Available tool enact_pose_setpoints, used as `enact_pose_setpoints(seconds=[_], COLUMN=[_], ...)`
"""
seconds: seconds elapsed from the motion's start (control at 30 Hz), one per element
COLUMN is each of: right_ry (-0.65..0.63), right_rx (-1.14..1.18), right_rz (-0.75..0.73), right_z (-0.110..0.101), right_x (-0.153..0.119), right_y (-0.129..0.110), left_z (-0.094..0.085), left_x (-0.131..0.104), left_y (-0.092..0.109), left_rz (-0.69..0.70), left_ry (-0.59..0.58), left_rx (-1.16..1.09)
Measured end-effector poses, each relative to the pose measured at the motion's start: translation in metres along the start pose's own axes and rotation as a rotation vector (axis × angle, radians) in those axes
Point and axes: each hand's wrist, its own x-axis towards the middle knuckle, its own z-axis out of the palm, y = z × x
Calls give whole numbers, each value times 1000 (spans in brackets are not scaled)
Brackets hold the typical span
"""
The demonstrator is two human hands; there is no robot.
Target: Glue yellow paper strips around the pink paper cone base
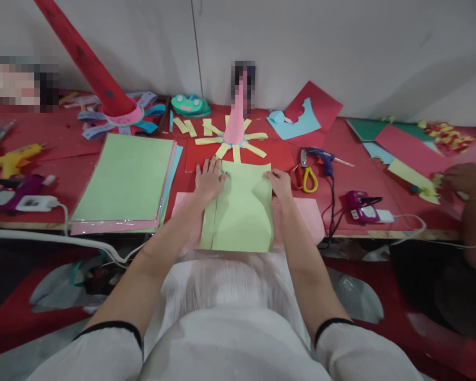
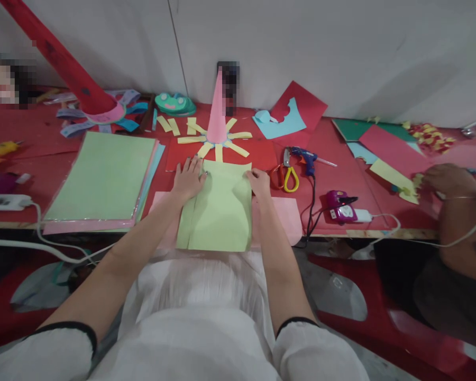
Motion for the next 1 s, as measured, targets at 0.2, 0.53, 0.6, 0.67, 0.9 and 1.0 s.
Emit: enact_pose_setpoints(seconds=[0.2, 0.53, 0.6, 0.67, 0.9, 1.0], right_ry=[21, -113, -83, -62, -7, 36], right_rx=[47, 103, 57, 43, 30, -22], right_rz=[-20, -60, -67, -70, -70, -43], right_z=[0, -1, -1, -1, -2, -1], right_x=[0, 0, 0, -1, 0, 1], right_y=[3, 3, 1, 0, 0, -1], left_z=[2, -3, -4, -5, -10, -7], left_x=[0, 4, 5, 5, 2, 0], left_y=[-4, -11, -12, -13, -12, -10], left_rz=[9, -38, -46, -38, 17, 18], left_ry=[32, 151, 159, 172, 171, 121], left_rx=[-50, -243, -261, -273, -228, -201])
